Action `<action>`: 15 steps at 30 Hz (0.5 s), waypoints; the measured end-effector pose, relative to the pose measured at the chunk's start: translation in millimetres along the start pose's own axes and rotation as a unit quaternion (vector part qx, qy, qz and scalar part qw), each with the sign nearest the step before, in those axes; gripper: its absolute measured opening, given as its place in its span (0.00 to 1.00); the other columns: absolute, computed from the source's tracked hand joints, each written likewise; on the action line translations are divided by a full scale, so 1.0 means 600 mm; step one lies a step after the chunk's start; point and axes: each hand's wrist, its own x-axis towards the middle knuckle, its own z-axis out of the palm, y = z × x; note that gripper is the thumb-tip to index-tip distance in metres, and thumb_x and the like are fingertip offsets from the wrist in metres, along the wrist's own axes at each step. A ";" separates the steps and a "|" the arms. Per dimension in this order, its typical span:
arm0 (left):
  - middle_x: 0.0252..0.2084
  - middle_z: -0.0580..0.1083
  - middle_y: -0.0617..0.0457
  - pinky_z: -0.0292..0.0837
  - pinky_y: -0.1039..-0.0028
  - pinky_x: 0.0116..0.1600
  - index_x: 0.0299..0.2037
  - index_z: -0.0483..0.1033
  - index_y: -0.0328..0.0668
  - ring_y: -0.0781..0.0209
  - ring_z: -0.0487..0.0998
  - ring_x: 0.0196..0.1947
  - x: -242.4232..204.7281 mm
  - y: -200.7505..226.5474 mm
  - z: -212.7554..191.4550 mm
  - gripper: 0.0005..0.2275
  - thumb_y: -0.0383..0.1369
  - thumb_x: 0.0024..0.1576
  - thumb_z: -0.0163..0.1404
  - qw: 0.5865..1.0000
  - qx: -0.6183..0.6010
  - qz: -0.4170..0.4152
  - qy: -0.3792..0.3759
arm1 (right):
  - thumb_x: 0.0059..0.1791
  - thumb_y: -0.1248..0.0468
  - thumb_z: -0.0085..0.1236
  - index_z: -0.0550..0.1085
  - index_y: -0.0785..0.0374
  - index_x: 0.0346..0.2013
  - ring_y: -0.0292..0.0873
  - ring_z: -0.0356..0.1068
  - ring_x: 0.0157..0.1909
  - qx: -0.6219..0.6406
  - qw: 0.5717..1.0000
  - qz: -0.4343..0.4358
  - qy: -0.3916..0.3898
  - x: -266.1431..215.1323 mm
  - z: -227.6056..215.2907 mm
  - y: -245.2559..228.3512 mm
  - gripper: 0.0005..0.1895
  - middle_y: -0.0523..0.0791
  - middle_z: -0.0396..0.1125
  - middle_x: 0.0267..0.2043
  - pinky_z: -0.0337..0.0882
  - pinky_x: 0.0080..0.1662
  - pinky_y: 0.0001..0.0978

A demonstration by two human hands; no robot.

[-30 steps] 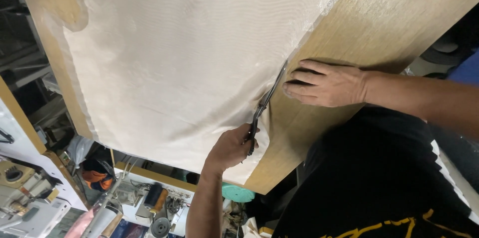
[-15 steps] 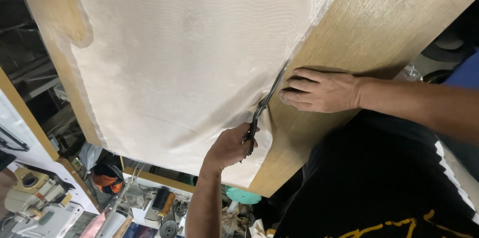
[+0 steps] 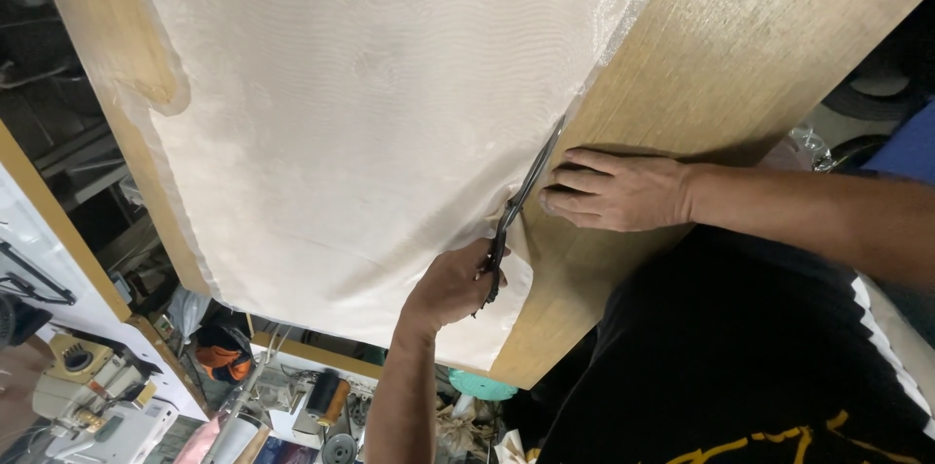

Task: The person uses large shears to cut a white fabric piece on a wooden table, following a pattern outline. After cutting, the person lifts and folds the cut fabric piece.

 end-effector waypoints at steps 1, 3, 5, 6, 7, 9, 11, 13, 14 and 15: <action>0.35 0.83 0.51 0.74 0.55 0.51 0.50 0.78 0.50 0.42 0.82 0.44 0.000 0.006 -0.002 0.15 0.39 0.54 0.50 1.000 0.000 -0.001 0.000 | 0.56 0.55 0.45 0.73 0.58 0.54 0.50 0.61 0.66 0.001 1.000 0.000 0.000 -0.002 0.002 0.000 0.17 0.43 0.67 0.59 0.58 0.72 0.56; 0.34 0.82 0.49 0.74 0.55 0.51 0.45 0.78 0.50 0.41 0.82 0.43 0.000 0.020 -0.008 0.12 0.40 0.54 0.50 1.000 0.015 -0.002 -0.005 | 0.56 0.55 0.44 0.73 0.59 0.54 0.51 0.61 0.66 0.007 1.000 -0.009 -0.014 -0.005 0.005 0.000 0.17 0.44 0.67 0.59 0.57 0.72 0.57; 0.34 0.82 0.51 0.74 0.57 0.50 0.45 0.79 0.50 0.42 0.82 0.42 0.004 0.010 -0.002 0.12 0.38 0.54 0.49 1.000 0.008 -0.005 0.001 | 0.56 0.56 0.44 0.72 0.59 0.55 0.51 0.61 0.66 0.009 1.000 -0.010 -0.017 -0.002 -0.002 0.002 0.17 0.44 0.67 0.59 0.57 0.72 0.57; 0.34 0.83 0.53 0.74 0.59 0.50 0.45 0.79 0.49 0.44 0.83 0.42 0.006 0.005 0.001 0.11 0.37 0.55 0.48 1.000 0.002 -0.008 0.006 | 0.55 0.57 0.44 0.72 0.59 0.55 0.51 0.61 0.65 0.010 1.000 -0.012 -0.021 0.000 -0.005 0.003 0.17 0.44 0.67 0.58 0.57 0.72 0.57; 0.34 0.83 0.53 0.74 0.59 0.50 0.45 0.79 0.49 0.44 0.83 0.42 0.005 0.005 0.001 0.11 0.37 0.55 0.48 1.000 0.002 -0.009 0.006 | 0.55 0.57 0.44 0.72 0.59 0.55 0.51 0.61 0.65 0.010 1.000 -0.011 -0.020 -0.001 -0.004 0.003 0.17 0.44 0.67 0.58 0.57 0.72 0.57; 0.34 0.83 0.56 0.74 0.63 0.49 0.47 0.80 0.50 0.50 0.83 0.41 0.005 0.006 0.000 0.12 0.36 0.55 0.48 1.000 -0.006 -0.028 0.006 | 0.55 0.57 0.43 0.72 0.59 0.55 0.52 0.60 0.66 -0.005 0.999 -0.014 -0.032 -0.004 -0.003 0.002 0.17 0.45 0.66 0.58 0.56 0.72 0.58; 0.34 0.83 0.54 0.74 0.61 0.49 0.46 0.79 0.49 0.47 0.83 0.41 0.004 0.026 -0.010 0.12 0.36 0.55 0.49 1.000 0.005 -0.022 0.003 | 0.55 0.57 0.44 0.72 0.59 0.55 0.52 0.60 0.66 0.000 0.999 -0.013 -0.031 -0.004 0.000 0.002 0.17 0.45 0.66 0.58 0.57 0.72 0.58; 0.35 0.83 0.53 0.74 0.59 0.49 0.46 0.79 0.48 0.45 0.82 0.41 0.000 0.047 -0.021 0.12 0.37 0.55 0.49 1.000 0.014 -0.017 -0.001 | 0.55 0.57 0.45 0.71 0.59 0.55 0.51 0.60 0.66 0.007 0.999 -0.013 -0.030 -0.005 0.002 0.002 0.17 0.45 0.65 0.59 0.57 0.72 0.58; 0.34 0.83 0.51 0.74 0.57 0.49 0.46 0.78 0.48 0.42 0.82 0.42 -0.002 0.058 -0.026 0.11 0.37 0.55 0.50 1.000 0.022 -0.010 -0.002 | 0.55 0.57 0.44 0.71 0.60 0.56 0.52 0.60 0.66 0.005 0.999 -0.017 -0.032 -0.005 0.003 0.001 0.18 0.45 0.65 0.60 0.57 0.72 0.58; 0.34 0.82 0.49 0.74 0.55 0.50 0.45 0.78 0.48 0.40 0.82 0.43 -0.005 0.070 -0.032 0.11 0.37 0.54 0.50 1.000 0.030 -0.003 -0.003 | 0.55 0.57 0.43 0.70 0.61 0.57 0.53 0.59 0.67 0.002 0.999 -0.020 -0.033 -0.006 0.004 0.002 0.18 0.46 0.64 0.60 0.56 0.72 0.58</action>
